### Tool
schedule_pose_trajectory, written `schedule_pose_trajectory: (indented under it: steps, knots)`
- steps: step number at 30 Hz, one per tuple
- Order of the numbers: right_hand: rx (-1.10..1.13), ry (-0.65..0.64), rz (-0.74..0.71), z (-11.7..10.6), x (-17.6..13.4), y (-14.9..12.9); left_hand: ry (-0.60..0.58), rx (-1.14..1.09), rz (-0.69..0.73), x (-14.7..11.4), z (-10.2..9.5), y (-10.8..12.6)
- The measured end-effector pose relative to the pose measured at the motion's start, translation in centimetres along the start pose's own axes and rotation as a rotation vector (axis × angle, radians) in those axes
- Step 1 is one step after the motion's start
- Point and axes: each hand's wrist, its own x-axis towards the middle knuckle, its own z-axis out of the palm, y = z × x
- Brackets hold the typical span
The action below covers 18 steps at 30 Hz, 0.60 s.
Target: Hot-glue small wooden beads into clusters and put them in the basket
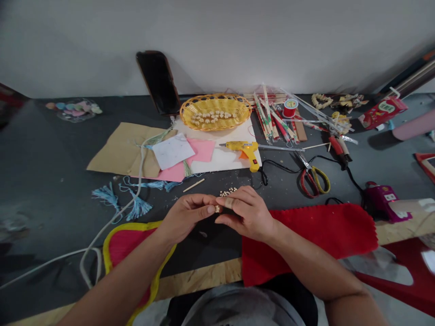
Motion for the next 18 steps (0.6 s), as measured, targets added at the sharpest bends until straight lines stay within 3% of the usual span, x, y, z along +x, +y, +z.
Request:
schedule_pose_trajectory:
  steps: [9,18]
  knots:
    - [0.014,-0.011,0.034,0.09,-0.01,-0.15,-0.068,-0.022,-0.012,0.07,-0.11,-0.08]
    - [0.035,-0.013,0.063,-0.13,0.34,-0.30,-0.029,0.007,-0.013,0.03,-0.10,-0.15]
